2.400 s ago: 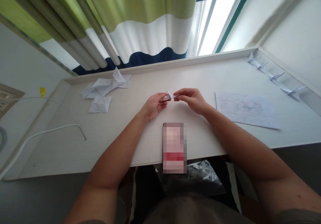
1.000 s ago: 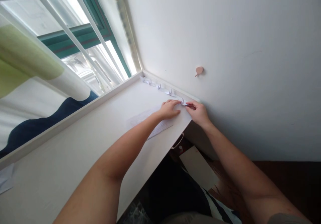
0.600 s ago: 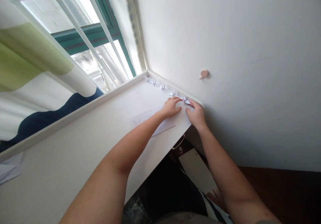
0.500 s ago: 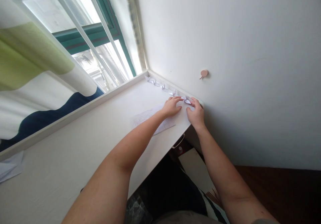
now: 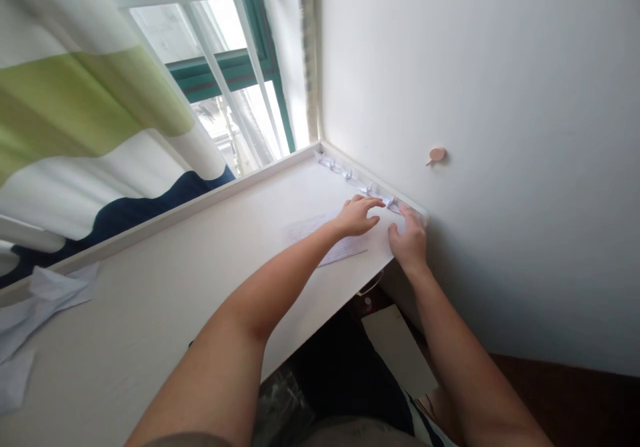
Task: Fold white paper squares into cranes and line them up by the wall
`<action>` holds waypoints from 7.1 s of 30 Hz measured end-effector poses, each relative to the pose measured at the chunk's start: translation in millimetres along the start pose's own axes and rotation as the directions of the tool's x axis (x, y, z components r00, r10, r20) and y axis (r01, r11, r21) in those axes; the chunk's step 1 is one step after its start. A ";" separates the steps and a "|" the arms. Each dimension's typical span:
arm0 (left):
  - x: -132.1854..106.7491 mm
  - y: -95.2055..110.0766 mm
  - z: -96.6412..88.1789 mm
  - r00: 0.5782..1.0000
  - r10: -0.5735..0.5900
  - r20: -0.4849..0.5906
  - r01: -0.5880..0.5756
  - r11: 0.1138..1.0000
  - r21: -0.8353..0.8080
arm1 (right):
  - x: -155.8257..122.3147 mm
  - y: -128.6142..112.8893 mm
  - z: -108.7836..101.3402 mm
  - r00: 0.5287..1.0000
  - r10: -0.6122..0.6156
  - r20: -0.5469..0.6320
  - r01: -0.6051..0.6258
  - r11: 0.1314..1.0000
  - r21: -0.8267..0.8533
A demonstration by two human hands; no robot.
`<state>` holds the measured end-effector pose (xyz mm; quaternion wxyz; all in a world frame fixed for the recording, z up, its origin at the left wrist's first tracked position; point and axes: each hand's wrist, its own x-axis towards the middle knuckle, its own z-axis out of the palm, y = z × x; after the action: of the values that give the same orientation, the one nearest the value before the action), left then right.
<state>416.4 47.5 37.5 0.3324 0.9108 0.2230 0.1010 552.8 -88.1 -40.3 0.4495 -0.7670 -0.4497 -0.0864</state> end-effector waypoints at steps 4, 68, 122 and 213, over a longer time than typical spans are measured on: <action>-73.7 -17.9 -53.3 0.990 -0.017 -0.137 0.006 0.997 -0.077 | -15.7 -52.8 11.2 0.983 -0.183 0.028 0.177 0.973 0.149; -377.7 -175.4 -88.7 0.422 -0.674 -0.606 0.020 0.676 -0.737 | -88.4 -310.1 198.6 0.402 -0.417 0.815 -0.575 0.578 0.579; -378.5 -160.5 -89.1 0.435 -0.634 -0.640 -0.089 0.677 -0.731 | -84.3 -305.4 183.0 0.469 -0.623 0.626 -0.238 0.594 0.769; -382.2 -162.8 -89.8 0.498 -0.549 -0.671 -0.159 0.703 -0.693 | -96.5 -315.7 189.5 0.539 -0.428 0.725 -0.599 0.410 0.687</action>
<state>-5.1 27.5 -13.9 0.4974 0.5168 0.4126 0.5615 203.0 58.6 -9.0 0.5160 -0.3569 -0.5242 0.5758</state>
